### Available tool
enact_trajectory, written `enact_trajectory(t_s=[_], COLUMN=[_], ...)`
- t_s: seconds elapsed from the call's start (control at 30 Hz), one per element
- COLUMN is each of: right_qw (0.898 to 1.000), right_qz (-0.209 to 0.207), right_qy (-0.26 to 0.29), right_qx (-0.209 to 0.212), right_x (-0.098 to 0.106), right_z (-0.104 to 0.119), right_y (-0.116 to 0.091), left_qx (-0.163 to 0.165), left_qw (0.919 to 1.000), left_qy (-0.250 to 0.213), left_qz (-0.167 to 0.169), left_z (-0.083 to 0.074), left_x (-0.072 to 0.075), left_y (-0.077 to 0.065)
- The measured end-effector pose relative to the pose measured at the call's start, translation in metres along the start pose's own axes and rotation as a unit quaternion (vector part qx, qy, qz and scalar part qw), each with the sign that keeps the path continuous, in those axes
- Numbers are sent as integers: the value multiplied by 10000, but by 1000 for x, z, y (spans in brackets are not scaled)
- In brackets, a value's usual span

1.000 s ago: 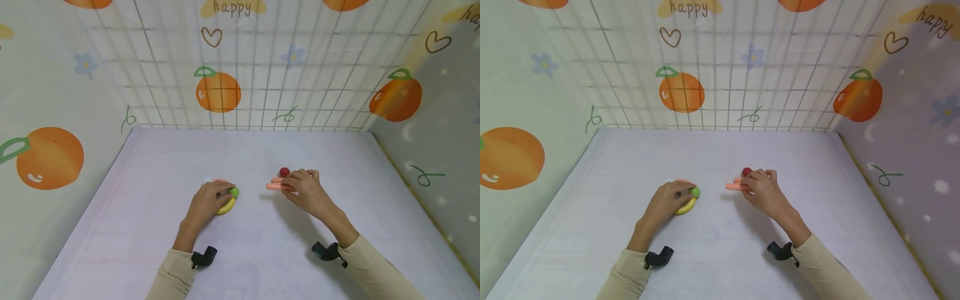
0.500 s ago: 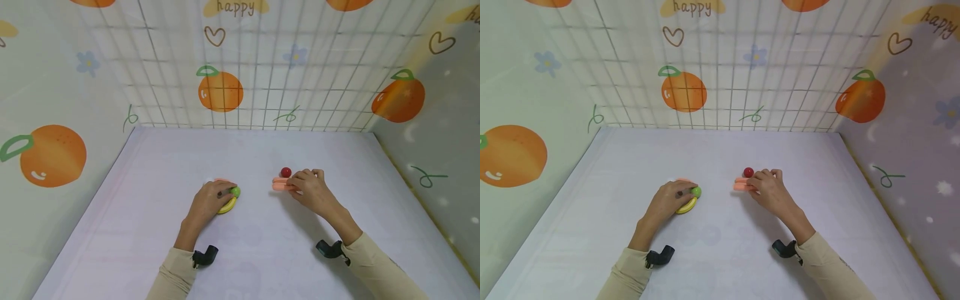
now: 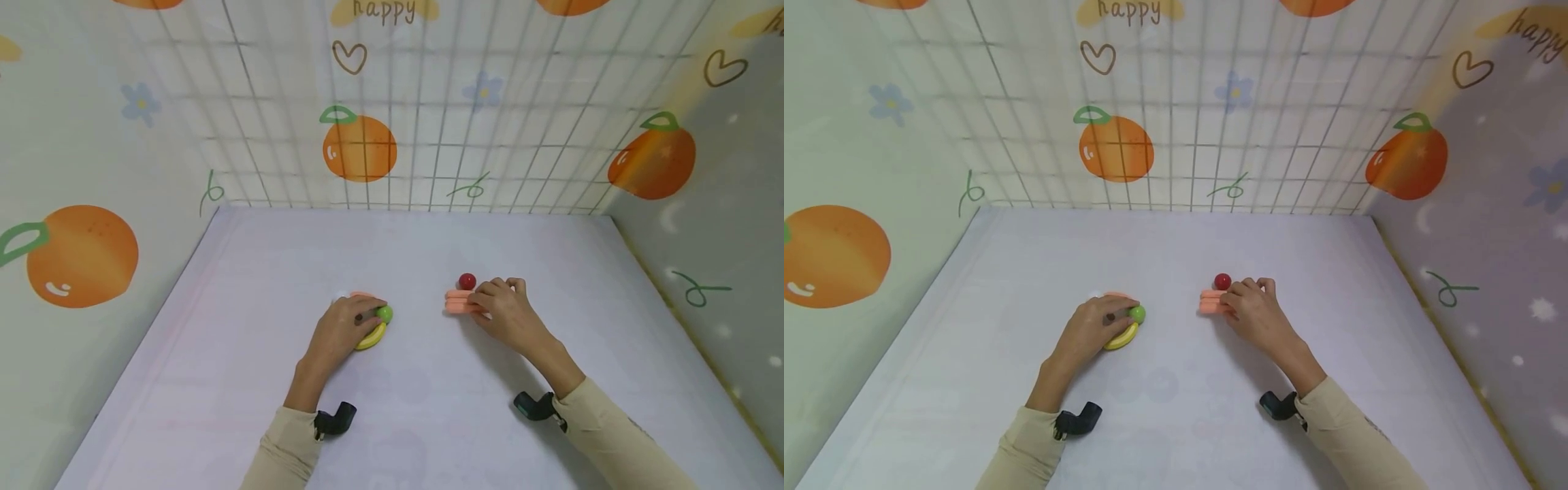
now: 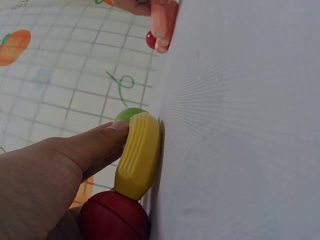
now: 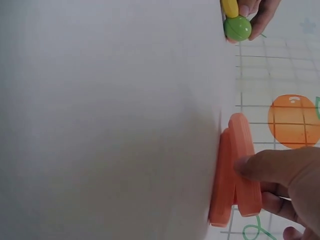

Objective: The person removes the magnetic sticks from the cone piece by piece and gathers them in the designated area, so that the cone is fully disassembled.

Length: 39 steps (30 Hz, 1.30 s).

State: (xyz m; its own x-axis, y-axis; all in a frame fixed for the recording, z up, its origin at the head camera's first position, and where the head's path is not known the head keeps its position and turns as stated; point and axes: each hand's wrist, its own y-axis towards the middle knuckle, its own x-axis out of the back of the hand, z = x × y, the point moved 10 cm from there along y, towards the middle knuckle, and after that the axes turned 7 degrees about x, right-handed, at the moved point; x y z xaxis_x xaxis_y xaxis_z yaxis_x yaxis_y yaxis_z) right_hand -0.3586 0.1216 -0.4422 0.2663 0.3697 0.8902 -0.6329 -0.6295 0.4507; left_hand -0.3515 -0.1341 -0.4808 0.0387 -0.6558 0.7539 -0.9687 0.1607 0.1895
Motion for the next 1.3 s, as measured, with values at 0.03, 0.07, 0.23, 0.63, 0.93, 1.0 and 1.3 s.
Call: enact_trajectory(t_s=[0.03,0.07,0.23,0.63,0.93,1.0,1.3], right_qw=[10000,10000,9999,9998,9998,9998,9962], right_qz=[6,25,119,92,36,-79,-586], right_qy=[-13,-25,-57,-116,-169,-179,589], right_qx=[-1,-6,-80,-125,-104,-35,275], right_x=[-1,-1,-4,-8,-8,-5,8], right_z=[0,0,-2,-5,-7,-3,32], right_y=[0,1,1,-1,-1,-1,10], left_qx=[-11,-12,72,-25,-141,-242,-759], left_qw=[10000,10000,9999,10000,9999,9997,9948], left_qy=[-5,-9,20,39,20,79,628], left_qz=[-8,-5,81,-21,-82,-65,-245], left_z=[0,0,2,0,-4,-7,-17], left_x=[0,1,0,4,6,5,3], left_y=[0,1,2,-1,0,0,-3])
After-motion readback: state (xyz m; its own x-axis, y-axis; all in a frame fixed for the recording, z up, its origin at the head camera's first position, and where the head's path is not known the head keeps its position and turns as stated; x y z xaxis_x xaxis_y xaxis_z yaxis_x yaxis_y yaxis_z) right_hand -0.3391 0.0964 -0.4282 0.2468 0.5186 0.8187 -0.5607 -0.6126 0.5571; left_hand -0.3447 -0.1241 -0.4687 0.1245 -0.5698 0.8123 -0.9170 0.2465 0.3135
